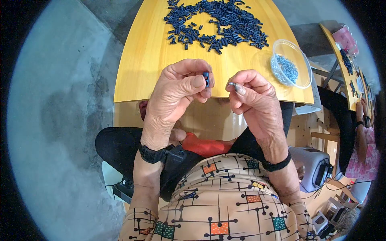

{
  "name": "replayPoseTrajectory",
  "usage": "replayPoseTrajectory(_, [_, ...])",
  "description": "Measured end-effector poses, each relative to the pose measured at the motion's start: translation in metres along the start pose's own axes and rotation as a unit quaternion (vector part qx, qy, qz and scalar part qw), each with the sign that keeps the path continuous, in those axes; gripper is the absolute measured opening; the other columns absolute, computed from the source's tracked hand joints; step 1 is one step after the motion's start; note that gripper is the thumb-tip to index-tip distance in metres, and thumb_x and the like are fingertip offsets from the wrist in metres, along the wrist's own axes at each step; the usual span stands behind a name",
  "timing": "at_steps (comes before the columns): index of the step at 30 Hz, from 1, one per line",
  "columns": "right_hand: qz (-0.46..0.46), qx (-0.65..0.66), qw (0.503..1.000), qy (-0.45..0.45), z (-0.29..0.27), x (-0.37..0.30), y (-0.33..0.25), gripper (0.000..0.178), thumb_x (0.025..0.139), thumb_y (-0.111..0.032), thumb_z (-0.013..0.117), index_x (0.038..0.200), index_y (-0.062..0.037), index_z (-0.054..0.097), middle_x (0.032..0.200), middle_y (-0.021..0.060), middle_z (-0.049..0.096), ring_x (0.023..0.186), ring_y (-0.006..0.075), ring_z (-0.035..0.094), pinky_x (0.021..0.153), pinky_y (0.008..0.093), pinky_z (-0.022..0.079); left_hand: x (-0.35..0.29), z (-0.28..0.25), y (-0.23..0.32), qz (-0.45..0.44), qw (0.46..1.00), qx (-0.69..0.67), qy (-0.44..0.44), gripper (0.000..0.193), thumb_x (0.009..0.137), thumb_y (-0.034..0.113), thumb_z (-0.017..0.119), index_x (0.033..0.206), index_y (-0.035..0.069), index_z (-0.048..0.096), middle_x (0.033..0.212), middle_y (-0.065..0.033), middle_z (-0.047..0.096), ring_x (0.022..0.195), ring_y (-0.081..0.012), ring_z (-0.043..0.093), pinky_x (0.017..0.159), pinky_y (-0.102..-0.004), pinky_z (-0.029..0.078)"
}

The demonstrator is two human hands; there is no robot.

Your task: Assembling small plastic and rubber components at a workshop table.

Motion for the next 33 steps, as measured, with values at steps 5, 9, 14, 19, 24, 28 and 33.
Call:
replayPoseTrajectory(5, [0.032,0.069,0.997,-0.006,0.008,-0.002,0.012,0.014,0.079,-0.009,0.064,0.092,-0.0058,0.062,0.08,0.0033,0.064,0.057,0.0055,0.054,0.05,0.0159,0.042,0.0,0.003,-0.011,-0.019,0.998,-0.059,-0.012,0.029,0.075,0.013,0.068,0.099,0.0,0.06,0.084,-0.0073,0.061,0.069,-0.013,0.058,0.06,-0.0213,0.048])
replayPoseTrajectory(9, [0.041,0.074,0.996,-0.009,0.011,-0.004,0.016,0.014,0.079,-0.009,0.063,0.093,-0.0059,0.061,0.079,0.003,0.064,0.057,0.0053,0.054,0.049,0.0159,0.041,0.003,0.002,-0.014,-0.015,0.997,-0.067,-0.027,0.029,0.074,0.014,0.069,0.098,0.001,0.06,0.084,-0.0068,0.061,0.069,-0.0131,0.058,0.06,-0.0217,0.048])
replayPoseTrajectory(14, [0.03,0.07,0.997,-0.002,0.013,-0.005,0.016,0.014,0.08,-0.008,0.062,0.093,-0.0036,0.061,0.077,0.0023,0.063,0.057,0.0053,0.053,0.049,0.0157,0.039,0.004,-0.002,-0.018,-0.013,0.998,-0.052,-0.013,0.026,0.073,0.01,0.069,0.097,0.002,0.061,0.083,-0.0071,0.062,0.067,-0.0123,0.058,0.06,-0.0221,0.048])
replayPoseTrajectory(19, [0.018,0.049,0.999,0.015,0.015,-0.008,0.01,0.013,0.08,-0.007,0.061,0.093,-0.002,0.06,0.075,0.0018,0.062,0.058,0.0052,0.052,0.049,0.0163,0.04,0.003,-0.004,-0.017,-0.007,0.999,-0.03,0.017,0.024,0.073,0.009,0.069,0.096,0.002,0.061,0.082,-0.0066,0.063,0.068,-0.0123,0.059,0.06,-0.0219,0.05])
replayPoseTrajectory(24, [0.003,0.044,0.999,0.022,0.014,-0.008,0.008,0.013,0.081,-0.007,0.061,0.093,-0.0011,0.06,0.075,0.002,0.062,0.057,0.0051,0.052,0.049,0.0165,0.04,0.002,-0.005,-0.017,0.003,0.999,-0.025,0.039,0.023,0.075,0.01,0.068,0.096,0.002,0.061,0.081,-0.0061,0.064,0.069,-0.0119,0.061,0.06,-0.0217,0.05])
replayPoseTrajectory(28, [-0.008,0.037,0.999,0.037,0.01,-0.007,0.007,0.014,0.081,-0.007,0.061,0.093,-0.0007,0.06,0.075,0.0022,0.062,0.057,0.0052,0.052,0.049,0.0167,0.04,0.002,-0.005,-0.023,-0.006,0.997,-0.051,0.056,0.021,0.077,0.011,0.066,0.095,0.003,0.061,0.081,-0.0052,0.064,0.068,-0.0109,0.06,0.06,-0.0218,0.05])
replayPoseTrajectory(33, [-0.015,0.02,0.999,0.028,0.008,-0.006,0.007,0.015,0.082,-0.007,0.059,0.096,-0.0019,0.058,0.08,0.004,0.063,0.058,0.0056,0.052,0.049,0.0163,0.038,0.001,-0.003,-0.03,-0.016,0.993,-0.083,0.079,0.019,0.078,0.013,0.066,0.094,0.004,0.06,0.08,-0.0041,0.063,0.068,-0.0107,0.06,0.061,-0.0218,0.05])
Point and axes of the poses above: each hand's wrist, its own x-axis towards the middle knuckle, its own z-axis out of the palm, y = z × x, the point moved 9 cm from there along x, towards the middle knuckle
